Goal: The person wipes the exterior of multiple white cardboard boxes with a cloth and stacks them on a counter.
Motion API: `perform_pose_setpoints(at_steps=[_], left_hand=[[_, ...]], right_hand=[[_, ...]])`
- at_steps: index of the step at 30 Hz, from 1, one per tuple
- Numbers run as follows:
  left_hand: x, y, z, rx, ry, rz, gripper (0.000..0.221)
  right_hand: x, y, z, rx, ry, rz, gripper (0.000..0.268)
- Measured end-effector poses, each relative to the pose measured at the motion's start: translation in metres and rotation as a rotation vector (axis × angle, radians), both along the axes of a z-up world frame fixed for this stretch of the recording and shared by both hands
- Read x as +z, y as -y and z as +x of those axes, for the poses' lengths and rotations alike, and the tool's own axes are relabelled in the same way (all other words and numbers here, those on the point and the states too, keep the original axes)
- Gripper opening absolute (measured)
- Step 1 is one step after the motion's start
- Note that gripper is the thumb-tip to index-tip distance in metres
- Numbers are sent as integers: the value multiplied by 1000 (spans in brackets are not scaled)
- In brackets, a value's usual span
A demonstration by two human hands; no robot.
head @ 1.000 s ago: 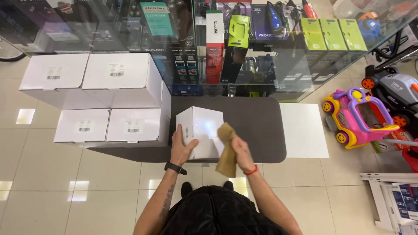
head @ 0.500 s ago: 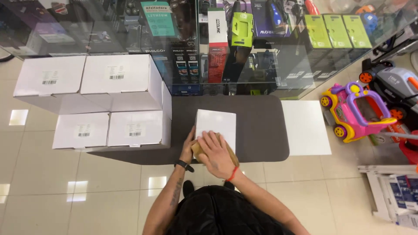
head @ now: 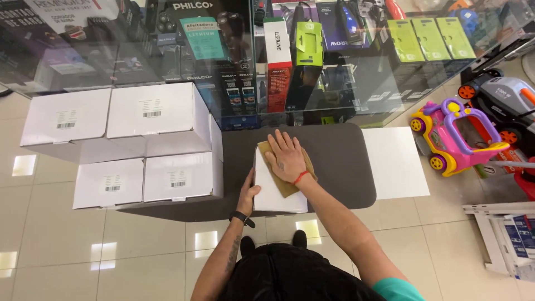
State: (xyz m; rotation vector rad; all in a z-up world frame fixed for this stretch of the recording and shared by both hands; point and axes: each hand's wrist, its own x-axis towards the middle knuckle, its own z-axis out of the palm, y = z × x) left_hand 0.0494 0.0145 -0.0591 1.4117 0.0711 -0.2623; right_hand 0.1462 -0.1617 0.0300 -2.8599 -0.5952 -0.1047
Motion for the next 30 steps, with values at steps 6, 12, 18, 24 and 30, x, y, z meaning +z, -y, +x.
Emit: perform_pose_setpoints(at_steps=[6, 12, 18, 24, 30], left_hand=[[-13, -3, -1, 16, -10, -22, 101], [7, 2, -6, -20, -41, -34, 108], [27, 5, -8, -41, -41, -23, 102], [64, 17, -14, -15, -122, 56, 99], [69, 37, -12, 117, -238, 229, 117]], right_hand=[[28, 11, -69, 83, 88, 17, 71], [6, 44, -79, -154, -33, 218, 53], [-60, 96, -56, -388, -21, 310, 30], [-137, 216, -35, -436, 41, -63, 37], [-87, 225, -49, -381, -79, -153, 58]])
